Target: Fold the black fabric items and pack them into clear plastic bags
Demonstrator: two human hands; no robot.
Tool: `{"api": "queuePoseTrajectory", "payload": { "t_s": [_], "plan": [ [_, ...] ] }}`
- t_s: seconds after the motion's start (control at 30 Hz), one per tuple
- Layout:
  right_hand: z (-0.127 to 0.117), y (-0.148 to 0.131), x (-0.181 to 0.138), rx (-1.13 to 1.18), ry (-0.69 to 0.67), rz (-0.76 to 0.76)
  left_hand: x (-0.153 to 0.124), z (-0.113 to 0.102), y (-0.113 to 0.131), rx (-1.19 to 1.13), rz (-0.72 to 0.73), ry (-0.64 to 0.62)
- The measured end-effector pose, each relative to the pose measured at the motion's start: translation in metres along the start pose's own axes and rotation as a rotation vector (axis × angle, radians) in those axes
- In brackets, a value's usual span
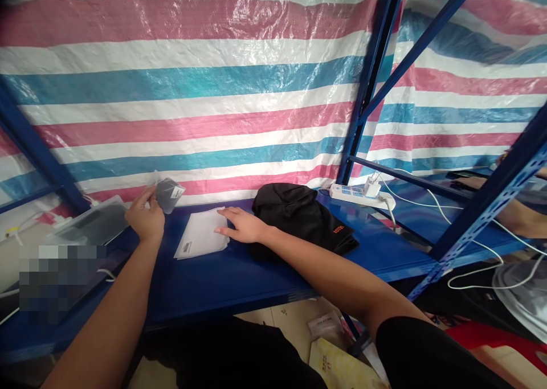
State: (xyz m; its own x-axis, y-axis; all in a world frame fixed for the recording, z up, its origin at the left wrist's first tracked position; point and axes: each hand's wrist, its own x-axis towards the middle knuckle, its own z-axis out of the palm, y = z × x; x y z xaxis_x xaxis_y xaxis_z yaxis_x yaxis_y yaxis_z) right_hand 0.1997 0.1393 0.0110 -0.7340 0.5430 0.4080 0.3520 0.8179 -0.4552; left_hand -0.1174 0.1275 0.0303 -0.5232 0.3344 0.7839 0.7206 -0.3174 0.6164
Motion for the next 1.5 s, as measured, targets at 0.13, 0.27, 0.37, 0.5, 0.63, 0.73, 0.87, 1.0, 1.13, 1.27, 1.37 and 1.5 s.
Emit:
{"api": "queuePoseTrajectory", "payload": {
  "t_s": [0.13,0.27,0.37,0.5,0.63,0.73,0.87,1.0,1.13,1.27,1.37,1.5],
  "plan": [
    [0.013,0.013,0.009,0.275,0.177,0.097,-0.01,0.009,0.021,-0.252,-0.047,-0.049],
    [0.018,0.02,0.016,0.513,0.274,0.138,-0.027,0.018,0.044,-0.58,-0.12,-0.206],
    [0.014,0.018,0.017,0.42,0.28,-0.011,-0.037,0.022,0.055,-0.772,-0.21,-0.417],
    [0.01,0.011,0.017,0.263,0.221,-0.166,-0.043,0.019,0.065,-0.824,-0.24,-0.707],
    [0.011,0.003,0.017,0.19,0.222,-0.246,-0.038,0.016,0.073,-0.76,-0.17,-0.643],
    [0.008,-0.005,0.016,0.093,0.324,-0.314,-0.03,0.015,0.07,-0.785,-0.245,-0.573],
    [0.0,-0.008,0.014,-0.129,0.543,-0.264,-0.021,0.009,0.061,-0.908,-0.37,-0.502],
    [-0.004,0.001,0.013,-0.302,0.579,-0.168,-0.022,0.001,0.061,-0.681,-0.035,-0.636],
    [-0.006,0.004,0.012,-0.367,0.483,-0.085,-0.031,0.006,0.062,-0.385,0.198,-0.742],
    [-0.017,0.001,0.011,-0.375,0.437,0.026,-0.032,0.013,0.051,-0.301,0.156,-0.693],
    [-0.037,0.008,0.007,-0.268,0.373,0.181,-0.029,0.012,0.042,-0.262,0.161,-0.66],
    [-0.068,0.029,-0.006,-0.061,0.331,0.303,-0.03,0.012,0.042,-0.216,0.241,-0.652]
  ]
}}
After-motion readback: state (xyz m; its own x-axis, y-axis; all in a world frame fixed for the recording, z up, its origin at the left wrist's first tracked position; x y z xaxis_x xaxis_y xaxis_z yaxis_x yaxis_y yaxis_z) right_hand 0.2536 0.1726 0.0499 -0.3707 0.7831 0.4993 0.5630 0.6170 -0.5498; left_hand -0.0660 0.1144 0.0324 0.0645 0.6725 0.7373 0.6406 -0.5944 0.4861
